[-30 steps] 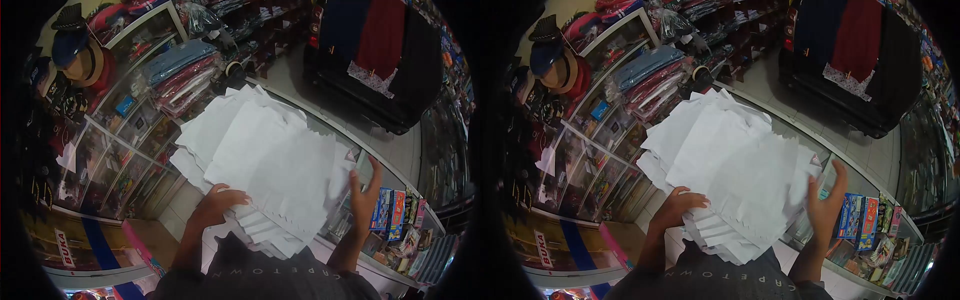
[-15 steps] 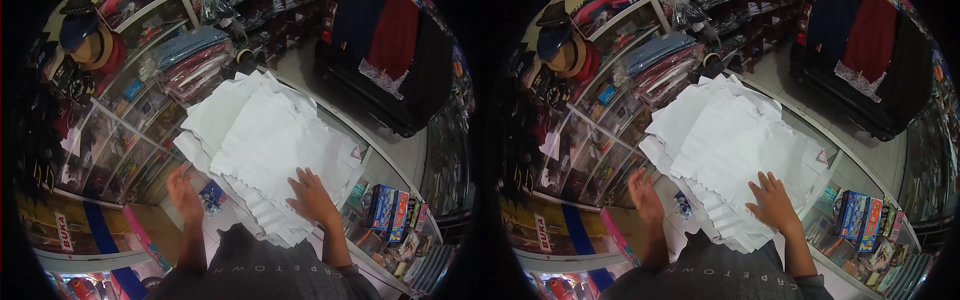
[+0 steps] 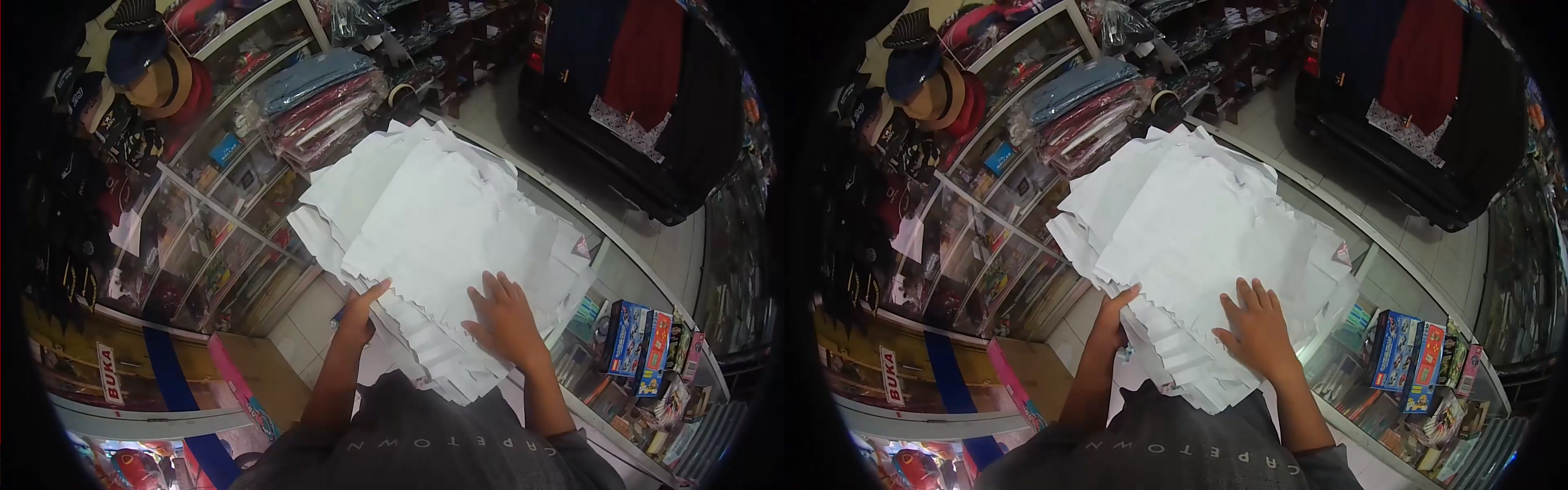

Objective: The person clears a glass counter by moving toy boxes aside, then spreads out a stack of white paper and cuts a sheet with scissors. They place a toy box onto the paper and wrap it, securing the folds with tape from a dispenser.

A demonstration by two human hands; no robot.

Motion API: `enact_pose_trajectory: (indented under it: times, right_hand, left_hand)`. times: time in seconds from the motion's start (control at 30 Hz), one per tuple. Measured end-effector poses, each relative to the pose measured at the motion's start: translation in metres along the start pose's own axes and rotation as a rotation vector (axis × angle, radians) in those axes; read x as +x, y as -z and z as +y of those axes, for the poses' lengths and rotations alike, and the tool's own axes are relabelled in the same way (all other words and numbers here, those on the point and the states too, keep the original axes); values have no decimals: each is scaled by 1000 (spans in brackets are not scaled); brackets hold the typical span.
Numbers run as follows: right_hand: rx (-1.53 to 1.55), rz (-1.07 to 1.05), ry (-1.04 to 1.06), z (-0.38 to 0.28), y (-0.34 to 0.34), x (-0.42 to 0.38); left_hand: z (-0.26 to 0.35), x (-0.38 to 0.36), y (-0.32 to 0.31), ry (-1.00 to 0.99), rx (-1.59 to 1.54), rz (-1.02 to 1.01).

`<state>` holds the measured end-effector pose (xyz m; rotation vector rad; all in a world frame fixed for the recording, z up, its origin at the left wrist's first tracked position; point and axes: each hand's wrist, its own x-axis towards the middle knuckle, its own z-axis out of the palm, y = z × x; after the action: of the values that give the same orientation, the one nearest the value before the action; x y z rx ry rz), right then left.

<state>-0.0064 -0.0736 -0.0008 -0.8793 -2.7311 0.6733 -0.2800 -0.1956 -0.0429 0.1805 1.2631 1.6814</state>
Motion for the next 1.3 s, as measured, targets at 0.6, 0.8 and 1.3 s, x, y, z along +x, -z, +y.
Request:
enact_pose_trajectory:
  times: [0.6, 0.8, 1.3]
  right_hand:
    - [-139, 283, 110, -11, -35, 5]
    - [-165, 230, 99, -9, -42, 6]
    - [202, 313, 52, -21, 7, -7]
  left_hand:
    - [4, 19, 1, 237, 13, -57]
    - [-6, 22, -5, 180, 30, -63]
    - [29, -29, -54, -375, 275, -37]
